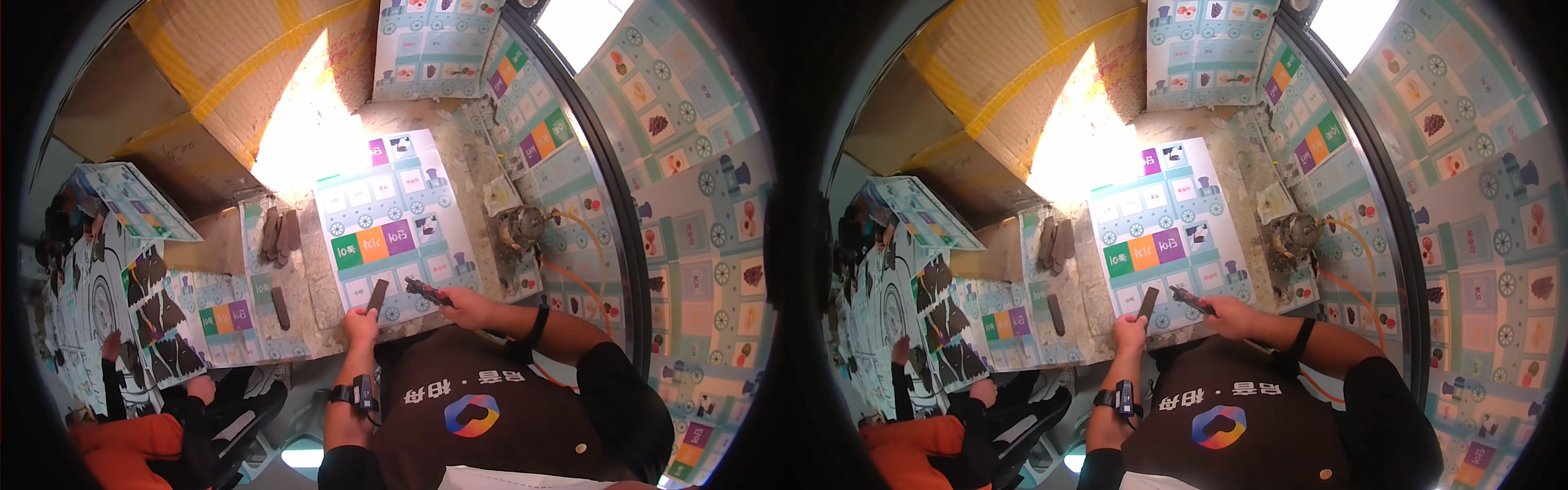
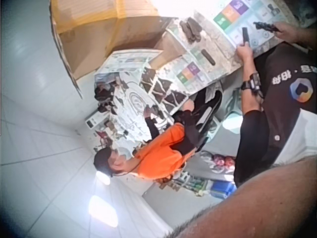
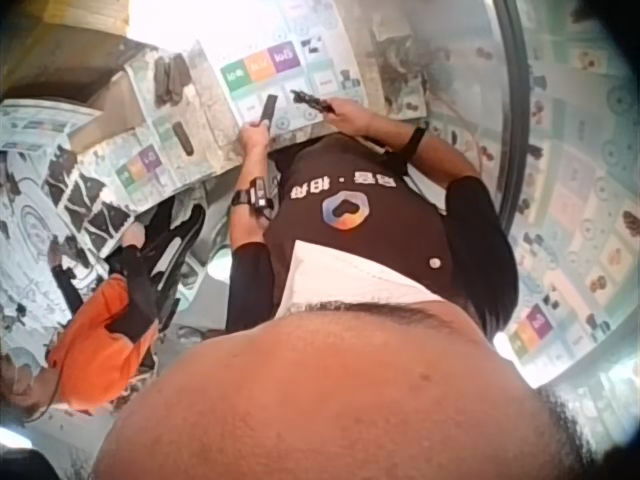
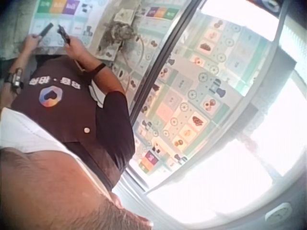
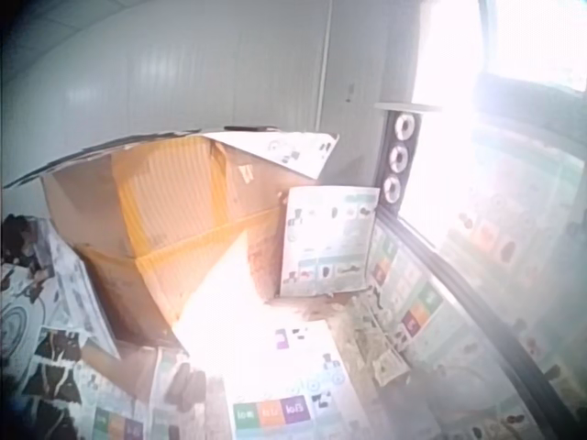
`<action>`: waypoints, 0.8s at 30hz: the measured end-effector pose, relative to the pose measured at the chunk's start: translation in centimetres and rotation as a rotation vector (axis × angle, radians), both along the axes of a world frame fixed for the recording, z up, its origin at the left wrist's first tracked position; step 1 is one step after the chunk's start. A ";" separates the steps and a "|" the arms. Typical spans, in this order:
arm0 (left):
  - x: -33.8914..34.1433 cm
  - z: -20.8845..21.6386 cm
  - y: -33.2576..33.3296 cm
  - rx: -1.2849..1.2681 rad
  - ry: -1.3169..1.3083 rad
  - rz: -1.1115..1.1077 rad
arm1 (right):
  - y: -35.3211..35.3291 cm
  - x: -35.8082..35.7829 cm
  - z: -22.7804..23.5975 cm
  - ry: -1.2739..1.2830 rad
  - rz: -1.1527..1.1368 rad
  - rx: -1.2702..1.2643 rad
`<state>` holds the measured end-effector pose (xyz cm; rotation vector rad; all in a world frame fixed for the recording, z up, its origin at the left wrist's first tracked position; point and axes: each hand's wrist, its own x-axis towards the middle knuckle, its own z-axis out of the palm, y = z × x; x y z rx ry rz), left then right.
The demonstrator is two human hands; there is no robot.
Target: Using a pneumatic tool to assemble or glue printed educational materials at a production workstation.
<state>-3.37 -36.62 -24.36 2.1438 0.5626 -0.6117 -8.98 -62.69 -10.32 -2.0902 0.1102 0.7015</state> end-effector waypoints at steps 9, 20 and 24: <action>-0.5 1.0 -0.3 0.361 -0.351 -0.237 | 0.4 -0.7 -0.9 -0.057 -0.021 0.032; -1.3 0.2 -0.6 0.273 -0.703 -0.425 | 0.5 -0.9 -0.8 -0.049 -0.014 0.012; -1.3 -0.5 -0.7 0.315 -0.686 -0.441 | 0.4 -1.0 -0.7 -0.025 -0.001 0.013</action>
